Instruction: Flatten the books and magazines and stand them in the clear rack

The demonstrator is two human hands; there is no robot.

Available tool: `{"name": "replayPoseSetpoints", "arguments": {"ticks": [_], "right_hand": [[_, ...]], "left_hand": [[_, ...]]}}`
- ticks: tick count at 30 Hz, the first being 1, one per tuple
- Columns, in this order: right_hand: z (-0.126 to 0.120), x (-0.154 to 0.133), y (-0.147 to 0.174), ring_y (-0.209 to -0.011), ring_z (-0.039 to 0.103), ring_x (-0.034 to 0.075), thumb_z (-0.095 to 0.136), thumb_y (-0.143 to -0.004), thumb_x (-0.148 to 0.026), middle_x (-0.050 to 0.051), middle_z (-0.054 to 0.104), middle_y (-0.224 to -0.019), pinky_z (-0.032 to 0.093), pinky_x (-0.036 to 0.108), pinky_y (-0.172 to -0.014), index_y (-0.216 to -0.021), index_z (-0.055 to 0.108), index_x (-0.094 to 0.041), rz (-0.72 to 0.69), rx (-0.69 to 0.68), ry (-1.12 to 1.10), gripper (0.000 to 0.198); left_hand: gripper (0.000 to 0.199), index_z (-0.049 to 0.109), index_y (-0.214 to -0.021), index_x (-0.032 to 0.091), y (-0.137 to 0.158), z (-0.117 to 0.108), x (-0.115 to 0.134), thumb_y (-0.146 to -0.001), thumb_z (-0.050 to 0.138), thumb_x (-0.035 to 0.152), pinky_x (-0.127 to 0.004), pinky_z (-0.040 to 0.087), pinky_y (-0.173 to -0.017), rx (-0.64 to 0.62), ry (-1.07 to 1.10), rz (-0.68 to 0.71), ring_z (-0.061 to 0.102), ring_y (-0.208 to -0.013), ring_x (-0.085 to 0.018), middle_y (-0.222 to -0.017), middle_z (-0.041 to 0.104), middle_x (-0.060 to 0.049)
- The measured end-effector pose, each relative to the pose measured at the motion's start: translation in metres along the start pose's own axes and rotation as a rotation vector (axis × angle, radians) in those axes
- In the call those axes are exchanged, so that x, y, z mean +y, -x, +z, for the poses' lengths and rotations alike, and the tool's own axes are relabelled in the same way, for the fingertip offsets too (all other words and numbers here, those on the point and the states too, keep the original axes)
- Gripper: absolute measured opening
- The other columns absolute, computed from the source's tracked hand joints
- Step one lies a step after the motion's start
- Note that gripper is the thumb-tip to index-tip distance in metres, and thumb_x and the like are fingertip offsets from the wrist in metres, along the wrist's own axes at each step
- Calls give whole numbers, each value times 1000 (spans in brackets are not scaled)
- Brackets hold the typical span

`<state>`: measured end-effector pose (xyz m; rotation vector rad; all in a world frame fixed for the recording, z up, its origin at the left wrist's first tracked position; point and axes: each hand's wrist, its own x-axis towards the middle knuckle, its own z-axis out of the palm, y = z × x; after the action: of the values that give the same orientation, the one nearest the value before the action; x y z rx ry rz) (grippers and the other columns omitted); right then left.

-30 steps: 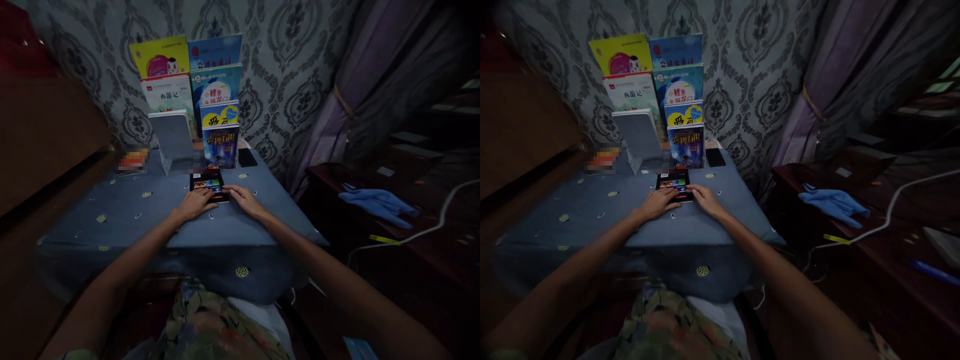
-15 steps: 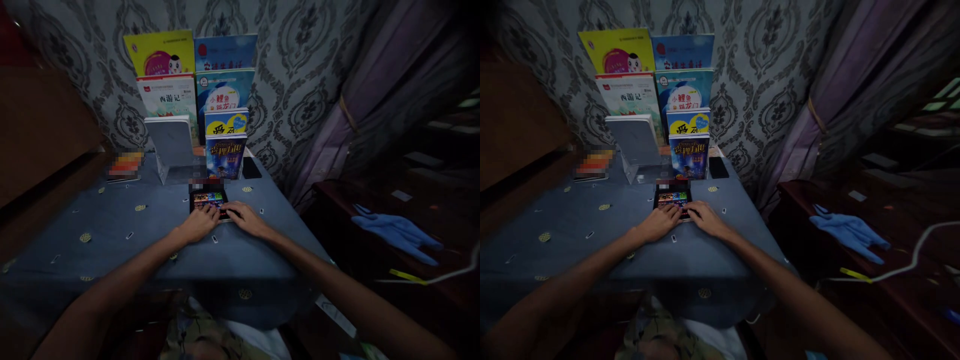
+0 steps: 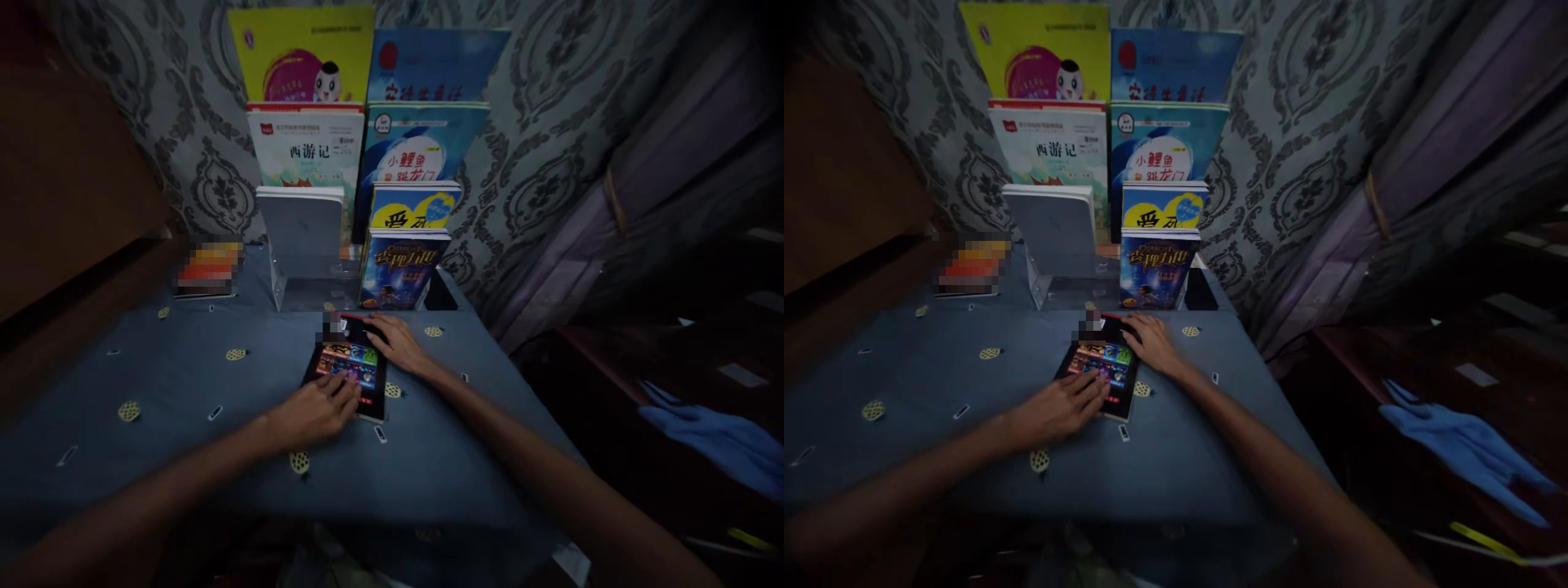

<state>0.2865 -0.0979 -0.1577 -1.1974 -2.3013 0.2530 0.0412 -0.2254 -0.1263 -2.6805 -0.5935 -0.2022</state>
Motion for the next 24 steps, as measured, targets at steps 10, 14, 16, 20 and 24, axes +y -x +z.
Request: {"name": "replayPoseSetpoints", "arguments": {"ticks": [10, 14, 16, 20, 24], "right_hand": [[-16, -22, 6, -83, 68, 25, 49, -95, -30, 9, 76, -89, 53, 40, -82, -99, 76, -19, 80, 114, -129, 29], [-16, -29, 6, -78, 69, 24, 51, -92, -31, 6, 78, -88, 52, 35, -71, -91, 77, -20, 170, 145, -201, 28], [-16, -32, 6, -73, 68, 23, 50, -92, -32, 4, 78, -84, 50, 32, -66, -89, 77, -20, 183, 159, -236, 30], [-17, -37, 6, -61, 62, 18, 49, -91, -35, 2, 72, -68, 44, 28, -58, -83, 75, -18, 161, 164, -279, 33], [-18, -39, 5, -55, 55, 16, 47, -90, -38, 0, 63, -58, 38, 27, -54, -69, 69, -18, 157, 163, -307, 36]], "left_hand": [[40, 69, -108, 16, 40, -17, -53, -104, 43, 46, -36, 54, -92, -55, 243, -221, 71, -104, -22, -111, 75, -8], [36, 69, -100, 15, 13, -20, -61, -105, 41, 38, -30, 55, -72, -229, 186, -473, 72, -92, -22, -101, 73, -10], [34, 68, -105, 14, -4, -20, -66, -105, 42, 37, -30, 55, -70, -266, 144, -540, 71, -95, -24, -103, 72, -12], [36, 67, -106, 13, -32, -15, -76, -104, 44, 41, -35, 55, -74, -272, 118, -601, 67, -104, -29, -107, 71, -14], [40, 64, -117, 11, -51, -3, -80, -103, 44, 43, -38, 55, -84, -263, 149, -585, 62, -115, -30, -123, 66, -15]]}}
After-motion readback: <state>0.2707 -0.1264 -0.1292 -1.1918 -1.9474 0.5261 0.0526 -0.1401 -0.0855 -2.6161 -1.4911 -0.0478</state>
